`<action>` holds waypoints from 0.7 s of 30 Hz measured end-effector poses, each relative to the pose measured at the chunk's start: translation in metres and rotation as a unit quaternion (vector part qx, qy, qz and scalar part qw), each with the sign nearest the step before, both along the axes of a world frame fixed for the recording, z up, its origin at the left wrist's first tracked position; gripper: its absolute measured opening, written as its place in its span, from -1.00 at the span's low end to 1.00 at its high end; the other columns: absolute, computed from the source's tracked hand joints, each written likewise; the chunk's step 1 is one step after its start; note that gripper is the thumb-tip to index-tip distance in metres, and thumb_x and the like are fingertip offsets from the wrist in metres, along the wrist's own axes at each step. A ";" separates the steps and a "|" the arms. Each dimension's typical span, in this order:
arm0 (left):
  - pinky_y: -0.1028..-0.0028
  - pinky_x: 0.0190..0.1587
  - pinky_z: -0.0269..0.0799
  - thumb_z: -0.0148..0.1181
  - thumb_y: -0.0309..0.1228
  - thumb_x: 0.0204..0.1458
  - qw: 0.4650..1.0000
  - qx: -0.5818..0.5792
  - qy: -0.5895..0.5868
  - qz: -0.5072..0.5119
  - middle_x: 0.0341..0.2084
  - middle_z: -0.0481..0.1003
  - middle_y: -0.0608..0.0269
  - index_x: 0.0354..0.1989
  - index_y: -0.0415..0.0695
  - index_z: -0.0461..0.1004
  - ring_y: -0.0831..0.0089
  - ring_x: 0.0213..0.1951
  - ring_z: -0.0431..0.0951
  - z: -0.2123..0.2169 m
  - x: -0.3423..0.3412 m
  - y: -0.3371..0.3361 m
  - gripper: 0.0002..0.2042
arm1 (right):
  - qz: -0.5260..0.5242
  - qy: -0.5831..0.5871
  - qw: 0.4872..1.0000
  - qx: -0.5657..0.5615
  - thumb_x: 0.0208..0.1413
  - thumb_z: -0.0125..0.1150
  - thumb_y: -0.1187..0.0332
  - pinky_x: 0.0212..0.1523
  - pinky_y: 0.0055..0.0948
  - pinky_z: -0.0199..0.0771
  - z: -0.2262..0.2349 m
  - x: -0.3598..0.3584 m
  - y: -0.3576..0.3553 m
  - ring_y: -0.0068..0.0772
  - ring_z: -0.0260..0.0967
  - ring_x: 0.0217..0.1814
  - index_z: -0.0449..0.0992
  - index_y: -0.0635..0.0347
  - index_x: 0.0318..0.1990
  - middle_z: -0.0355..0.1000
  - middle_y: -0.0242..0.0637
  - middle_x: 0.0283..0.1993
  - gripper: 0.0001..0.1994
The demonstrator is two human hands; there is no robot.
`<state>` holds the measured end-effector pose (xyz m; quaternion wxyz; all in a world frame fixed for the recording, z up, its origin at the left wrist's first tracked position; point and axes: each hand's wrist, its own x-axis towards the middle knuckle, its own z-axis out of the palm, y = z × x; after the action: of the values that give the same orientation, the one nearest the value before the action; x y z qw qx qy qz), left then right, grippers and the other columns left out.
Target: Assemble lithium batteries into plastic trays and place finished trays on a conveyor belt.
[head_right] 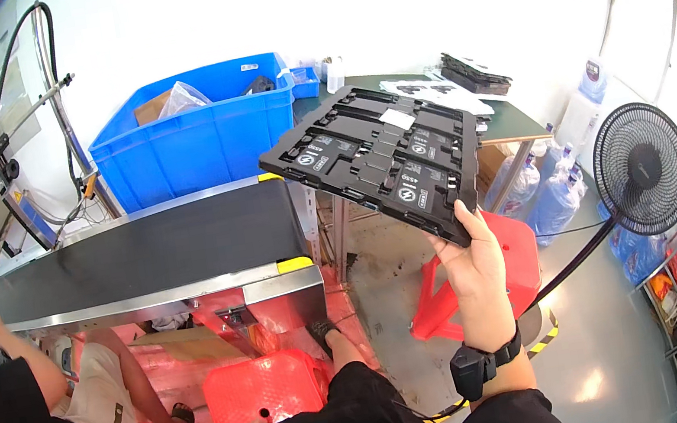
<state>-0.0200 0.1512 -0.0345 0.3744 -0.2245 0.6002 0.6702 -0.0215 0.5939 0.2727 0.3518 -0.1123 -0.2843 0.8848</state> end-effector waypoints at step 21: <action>0.17 -0.11 0.51 -0.13 -0.33 0.15 0.991 0.080 -0.084 0.066 -0.17 0.47 -0.24 -0.17 -0.36 0.32 -0.01 -0.14 0.53 -0.033 -0.005 -0.034 -0.71 | 0.155 0.078 0.985 -0.019 0.22 -0.08 0.43 0.12 0.11 0.38 0.047 -0.276 -0.023 0.18 0.25 0.09 0.18 0.46 0.02 0.23 0.17 0.04 -0.70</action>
<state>-0.0245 0.1170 -0.0679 0.3954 -0.2879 0.4949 0.7182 -0.2973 0.5708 0.3201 0.2296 -0.0039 -0.2532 0.9397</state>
